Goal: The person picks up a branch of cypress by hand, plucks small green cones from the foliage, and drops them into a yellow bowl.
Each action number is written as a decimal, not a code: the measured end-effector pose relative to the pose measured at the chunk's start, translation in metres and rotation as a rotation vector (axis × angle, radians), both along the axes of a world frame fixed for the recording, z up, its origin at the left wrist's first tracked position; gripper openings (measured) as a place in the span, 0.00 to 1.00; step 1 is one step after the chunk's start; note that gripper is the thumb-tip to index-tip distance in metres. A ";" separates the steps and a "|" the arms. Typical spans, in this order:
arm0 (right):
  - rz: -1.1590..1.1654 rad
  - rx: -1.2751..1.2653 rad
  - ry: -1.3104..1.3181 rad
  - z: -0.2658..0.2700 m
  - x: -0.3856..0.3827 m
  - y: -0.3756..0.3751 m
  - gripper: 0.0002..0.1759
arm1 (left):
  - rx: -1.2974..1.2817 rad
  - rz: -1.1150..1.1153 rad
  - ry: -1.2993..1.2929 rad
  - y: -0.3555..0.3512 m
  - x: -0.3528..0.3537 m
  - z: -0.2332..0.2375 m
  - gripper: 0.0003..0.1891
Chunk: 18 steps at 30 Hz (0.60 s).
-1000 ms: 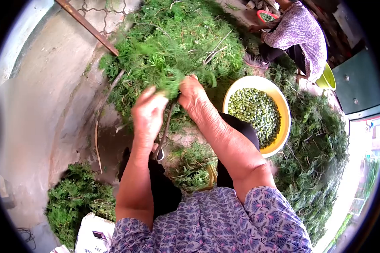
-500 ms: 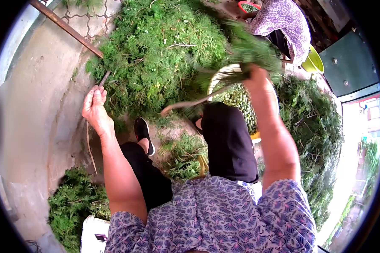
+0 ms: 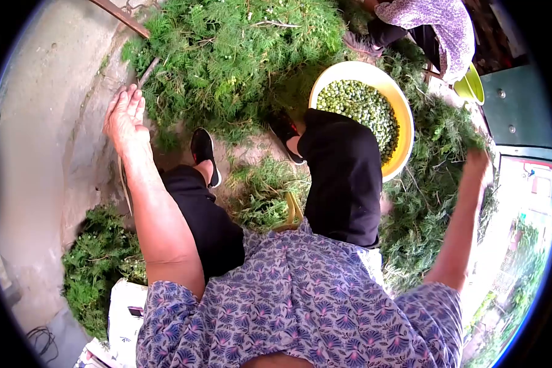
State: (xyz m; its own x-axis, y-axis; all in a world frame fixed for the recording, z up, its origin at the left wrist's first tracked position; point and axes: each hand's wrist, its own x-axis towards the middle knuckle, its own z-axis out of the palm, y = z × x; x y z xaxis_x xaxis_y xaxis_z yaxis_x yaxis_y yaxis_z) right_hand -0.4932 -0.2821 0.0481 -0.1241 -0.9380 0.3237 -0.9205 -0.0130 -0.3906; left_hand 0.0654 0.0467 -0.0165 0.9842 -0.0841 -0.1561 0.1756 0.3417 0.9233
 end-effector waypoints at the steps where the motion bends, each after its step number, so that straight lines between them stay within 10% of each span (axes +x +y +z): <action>1: 0.122 0.032 -0.152 -0.009 0.058 0.008 0.11 | -0.007 -0.007 0.024 -0.002 0.000 0.000 0.08; 9: 0.350 0.873 -1.373 -0.166 0.395 0.100 0.08 | -0.027 -0.080 0.103 -0.002 0.008 0.000 0.09; 12: 0.258 1.174 -1.048 -0.245 0.423 0.146 0.12 | -0.017 -0.101 0.112 0.006 0.013 -0.003 0.10; 15: 1.206 0.949 0.076 -0.314 0.429 0.163 0.19 | -0.090 -0.109 0.189 0.014 0.022 -0.004 0.09; 18: 1.315 0.684 0.270 -0.373 0.431 0.187 0.17 | -0.060 -0.058 0.190 0.012 0.022 0.003 0.09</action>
State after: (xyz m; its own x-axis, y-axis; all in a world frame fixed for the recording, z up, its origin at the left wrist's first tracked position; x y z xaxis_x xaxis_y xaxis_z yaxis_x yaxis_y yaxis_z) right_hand -0.0627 -0.0952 -0.3247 0.8918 -0.3048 -0.3343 -0.4405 -0.7535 -0.4880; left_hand 0.0878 0.0583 -0.0137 0.9308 -0.1542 -0.3314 0.3655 0.3799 0.8498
